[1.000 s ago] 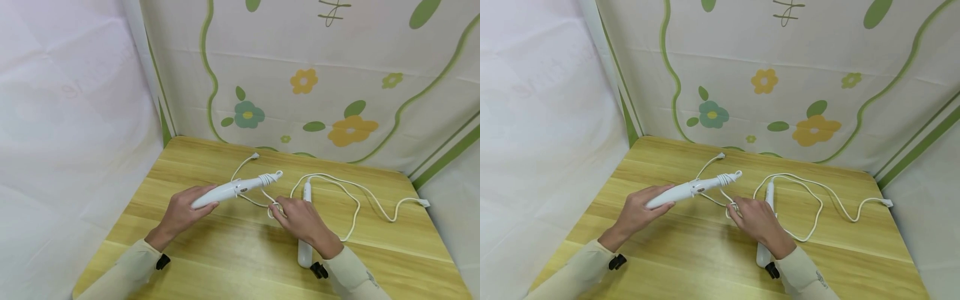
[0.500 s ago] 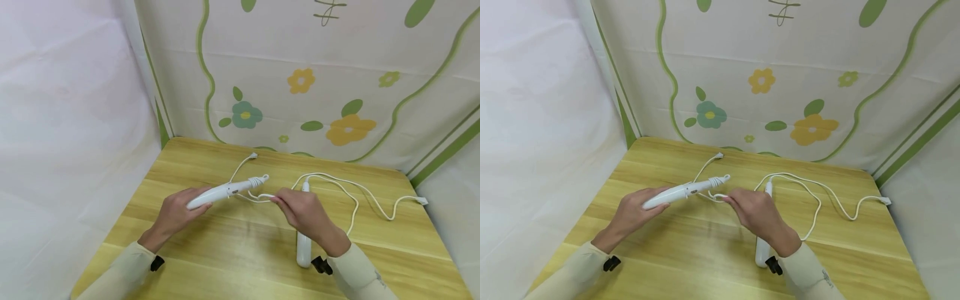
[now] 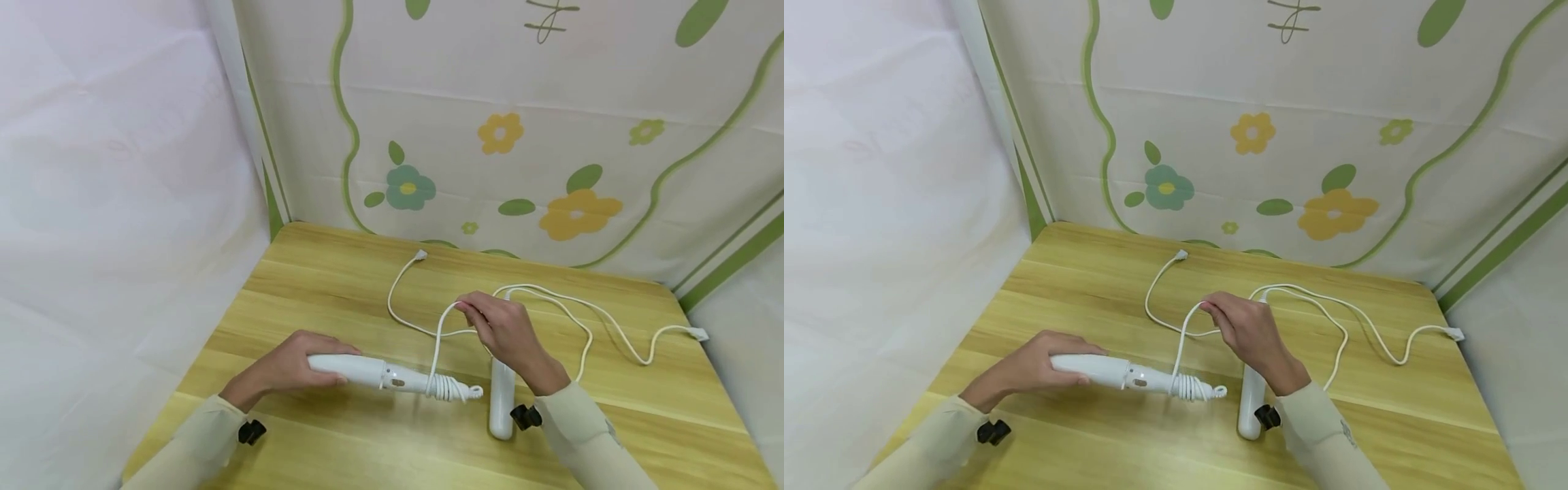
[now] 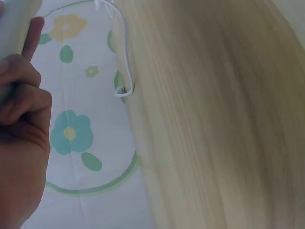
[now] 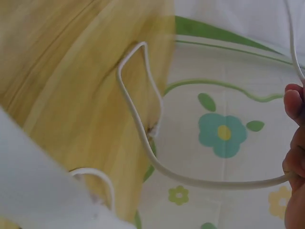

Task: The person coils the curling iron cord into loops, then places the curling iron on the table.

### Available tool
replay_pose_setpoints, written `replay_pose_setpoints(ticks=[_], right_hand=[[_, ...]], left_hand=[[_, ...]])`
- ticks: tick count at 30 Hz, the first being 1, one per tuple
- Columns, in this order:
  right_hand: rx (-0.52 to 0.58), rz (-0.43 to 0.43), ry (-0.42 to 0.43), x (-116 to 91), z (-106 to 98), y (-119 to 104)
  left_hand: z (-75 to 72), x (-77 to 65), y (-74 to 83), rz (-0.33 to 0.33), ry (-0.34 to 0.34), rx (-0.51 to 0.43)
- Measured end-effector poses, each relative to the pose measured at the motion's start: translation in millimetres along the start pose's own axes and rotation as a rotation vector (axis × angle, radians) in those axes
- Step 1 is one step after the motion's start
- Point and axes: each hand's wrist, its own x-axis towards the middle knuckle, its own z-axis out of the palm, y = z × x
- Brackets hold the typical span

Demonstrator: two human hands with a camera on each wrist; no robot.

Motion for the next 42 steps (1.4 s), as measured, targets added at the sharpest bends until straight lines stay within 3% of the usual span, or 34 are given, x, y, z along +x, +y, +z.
replay_pose_setpoints(ticks=[5, 11, 17, 19, 23, 27, 32, 36, 42], right_hand=[[-0.030, 0.026, 0.015, -10, 8, 9], [0.014, 0.067, -0.066, -16, 19, 4], [-0.063, -0.040, -0.178, -19, 25, -15], [-0.028, -0.081, -0.204, -17, 25, -22], [0.018, -0.136, -0.200, -11, 23, -32], [-0.046, -0.169, -0.196, -5, 19, -36], [-0.126, -0.199, -0.208, -5, 16, -34], [-0.156, -0.199, -0.195, -7, 15, -29], [-0.197, -0.169, -0.156, -4, 11, -24]], left_hand=[[-7.5, -1.6, 1.3, -0.054, 0.008, -0.234], [-13.8, -2.2, 3.1, -0.067, 0.108, -0.321], [-17.2, 4.0, 7.8, -0.202, 0.356, -0.250], [-17.8, 7.3, 6.1, -0.257, 0.428, -0.213], [-14.8, 11.9, -2.1, -0.293, 0.506, -0.128], [-6.6, 14.5, -8.2, -0.191, 0.503, 0.054], [1.1, 20.3, -7.5, -0.068, 0.448, 0.288], [3.4, 21.2, -5.9, -0.077, 0.390, 0.348], [2.0, 20.8, -1.4, -0.092, 0.332, 0.338]])
